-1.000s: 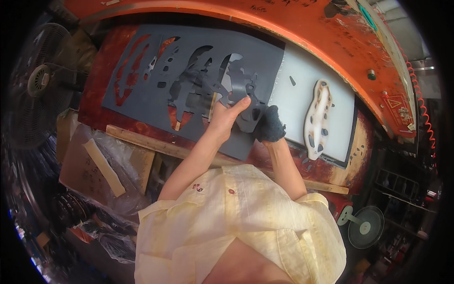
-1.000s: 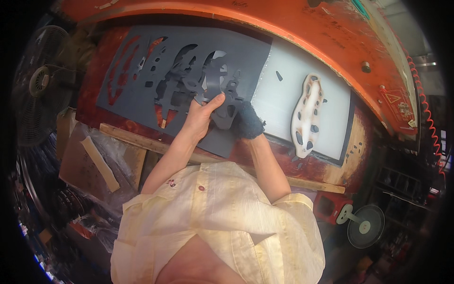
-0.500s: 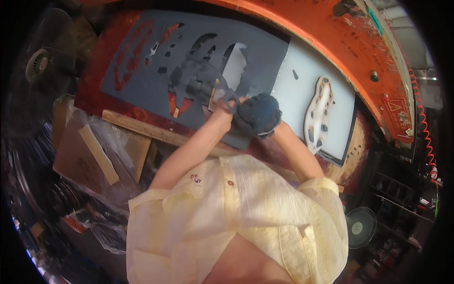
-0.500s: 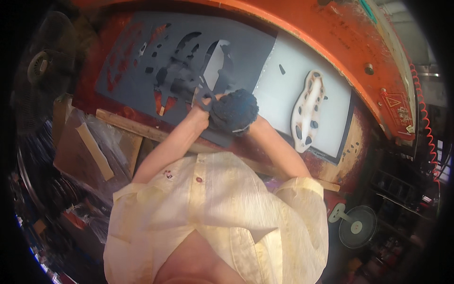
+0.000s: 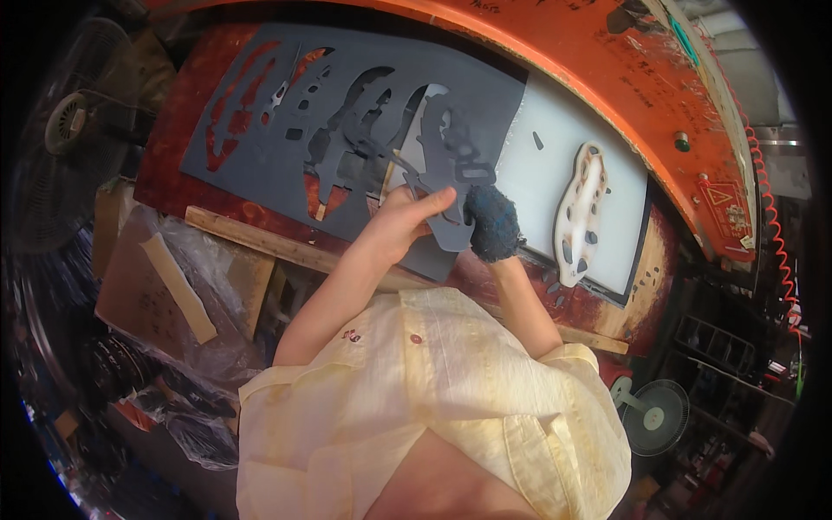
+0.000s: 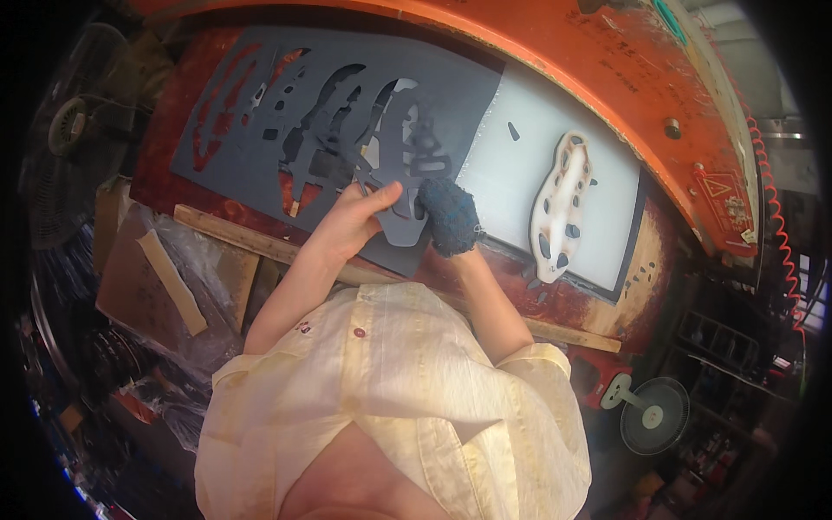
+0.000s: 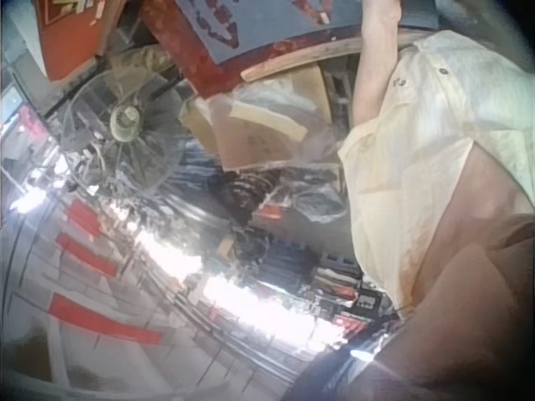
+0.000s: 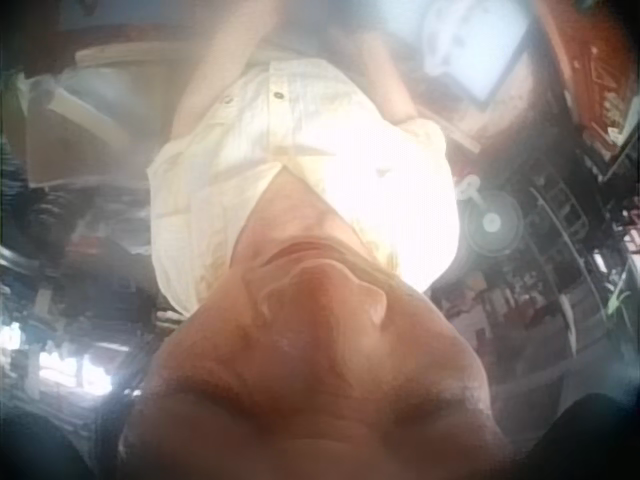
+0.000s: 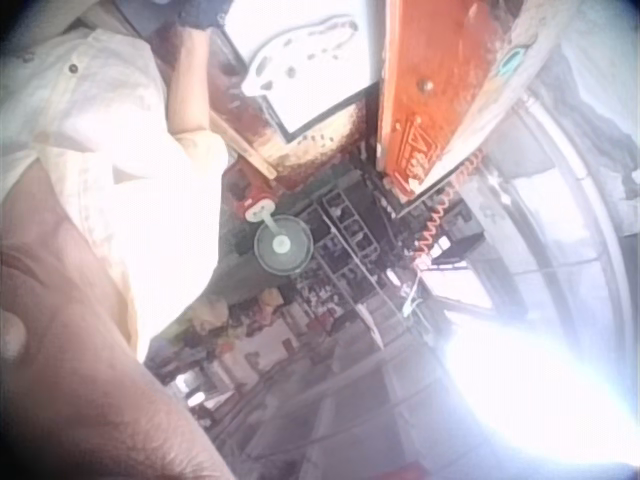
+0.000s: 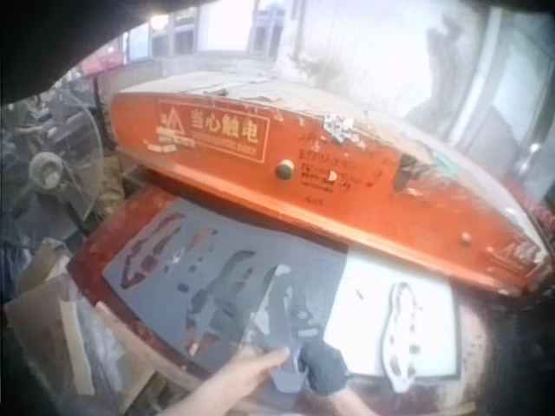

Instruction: The person uses shears to cut a dark gray sheet placed on a cutting machine bed, following pre-cut outlines. They remove cut pieces and place them into a plastic bag, then reposition the sheet and continue cutting additional shapes.

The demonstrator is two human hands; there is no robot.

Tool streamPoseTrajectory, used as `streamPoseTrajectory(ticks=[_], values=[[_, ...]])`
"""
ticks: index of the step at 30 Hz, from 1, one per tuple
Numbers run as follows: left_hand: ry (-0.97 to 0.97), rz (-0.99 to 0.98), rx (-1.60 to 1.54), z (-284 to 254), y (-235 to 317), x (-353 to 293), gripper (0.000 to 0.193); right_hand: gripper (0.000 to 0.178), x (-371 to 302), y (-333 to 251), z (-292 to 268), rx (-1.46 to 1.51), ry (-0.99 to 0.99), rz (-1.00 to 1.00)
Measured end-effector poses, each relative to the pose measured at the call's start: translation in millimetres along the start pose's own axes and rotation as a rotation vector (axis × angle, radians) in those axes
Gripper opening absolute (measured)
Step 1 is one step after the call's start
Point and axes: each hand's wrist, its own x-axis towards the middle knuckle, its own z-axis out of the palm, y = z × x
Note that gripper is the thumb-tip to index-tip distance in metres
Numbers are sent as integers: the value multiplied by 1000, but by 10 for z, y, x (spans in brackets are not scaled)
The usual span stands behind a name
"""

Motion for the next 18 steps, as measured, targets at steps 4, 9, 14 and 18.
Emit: streamPoseTrajectory(ticks=[4, 9, 14, 18], values=[[1, 146, 267, -61, -8, -71, 31, 23, 18, -172, 54, 713, 25, 544], [96, 147, 226, -99, -51, -80, 30, 31, 139, -315, -49, 1000, -105, 790], [148, 58, -60, -84, -240, 20, 26, 33, 106, -187, -61, 758, -109, 692], [217, 39, 90, -131, -316, 55, 24, 33, 21, -86, 141, 93, -94, 576]])
